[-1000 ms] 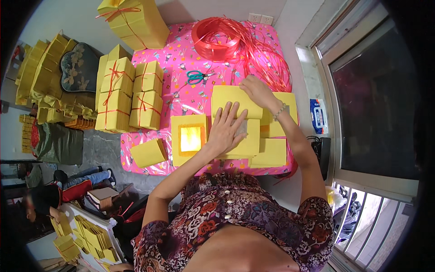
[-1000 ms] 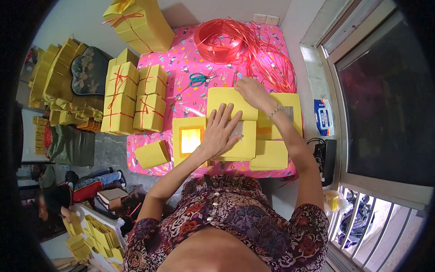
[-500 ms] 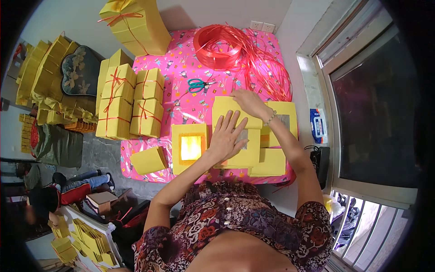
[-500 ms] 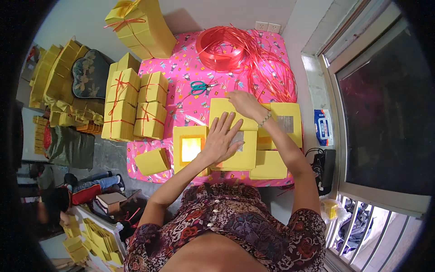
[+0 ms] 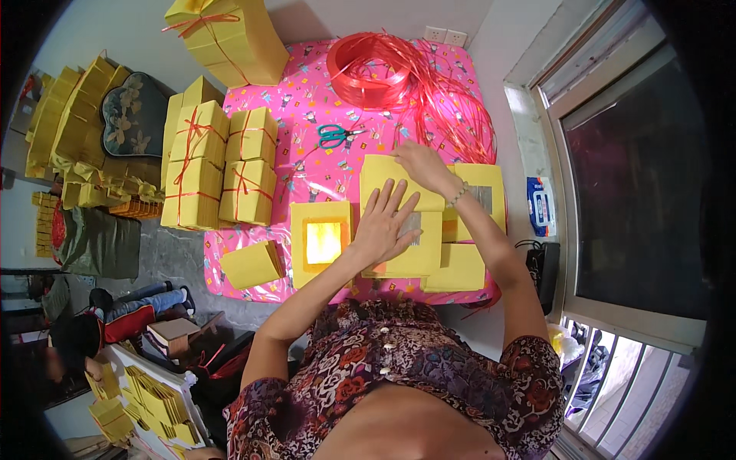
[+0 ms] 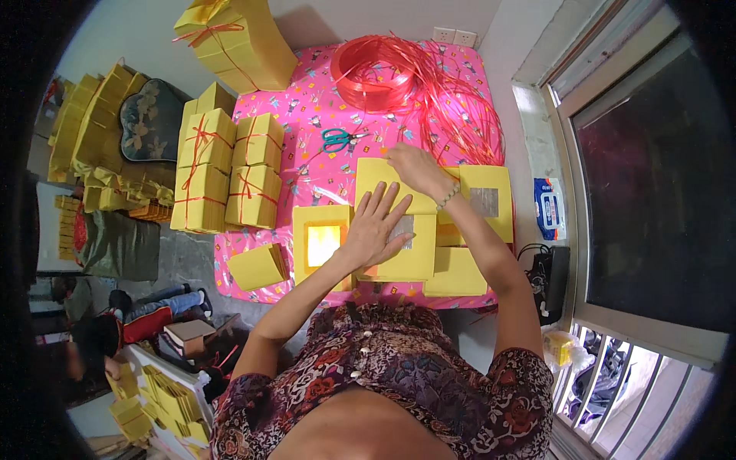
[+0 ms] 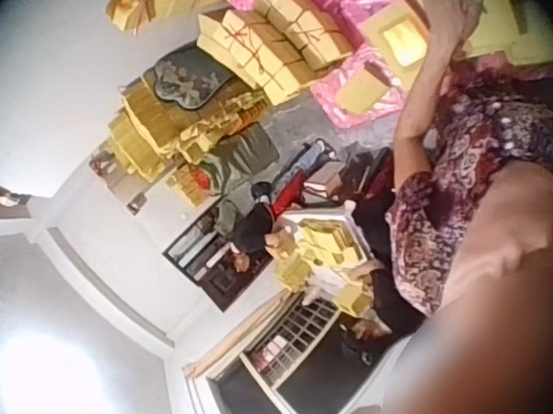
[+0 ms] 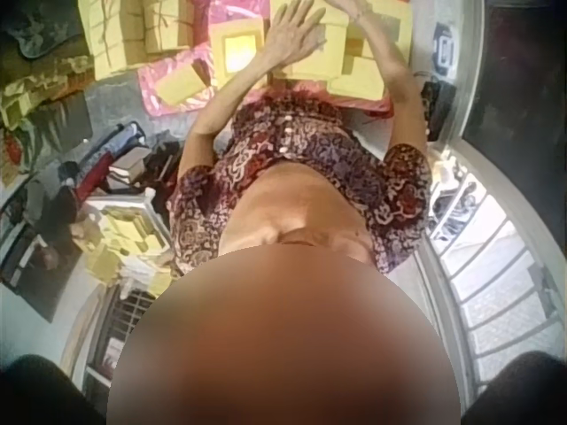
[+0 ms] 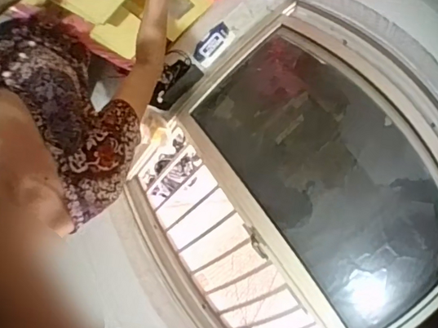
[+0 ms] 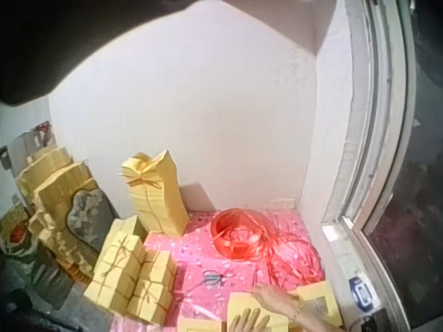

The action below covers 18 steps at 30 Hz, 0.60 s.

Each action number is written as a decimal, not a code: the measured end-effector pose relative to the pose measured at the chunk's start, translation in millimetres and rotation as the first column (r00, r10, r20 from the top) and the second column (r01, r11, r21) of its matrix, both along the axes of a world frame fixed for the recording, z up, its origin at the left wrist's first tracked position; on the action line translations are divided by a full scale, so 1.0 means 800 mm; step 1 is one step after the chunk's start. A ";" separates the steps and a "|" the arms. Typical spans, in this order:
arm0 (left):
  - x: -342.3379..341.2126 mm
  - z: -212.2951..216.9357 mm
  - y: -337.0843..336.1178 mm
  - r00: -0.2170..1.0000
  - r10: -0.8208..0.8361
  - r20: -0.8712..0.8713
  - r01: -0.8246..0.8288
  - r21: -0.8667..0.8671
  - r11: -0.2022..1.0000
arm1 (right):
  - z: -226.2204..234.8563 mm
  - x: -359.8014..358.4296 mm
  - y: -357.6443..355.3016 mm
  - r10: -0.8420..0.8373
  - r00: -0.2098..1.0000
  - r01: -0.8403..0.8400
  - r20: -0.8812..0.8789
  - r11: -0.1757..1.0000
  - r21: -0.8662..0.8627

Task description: Folding and stacking sheets of yellow joss paper with gold foil into bundles.

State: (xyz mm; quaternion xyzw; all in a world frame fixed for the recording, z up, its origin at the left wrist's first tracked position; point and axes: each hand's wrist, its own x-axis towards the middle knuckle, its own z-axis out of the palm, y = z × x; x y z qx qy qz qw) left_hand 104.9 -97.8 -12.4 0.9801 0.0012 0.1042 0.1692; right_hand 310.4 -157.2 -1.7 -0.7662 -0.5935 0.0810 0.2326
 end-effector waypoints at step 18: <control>0.000 0.005 0.007 0.998 -0.004 -0.063 0.005 0.015 1.000 | -0.006 -0.099 -0.109 -0.247 0.954 0.279 -0.171 0.941 0.194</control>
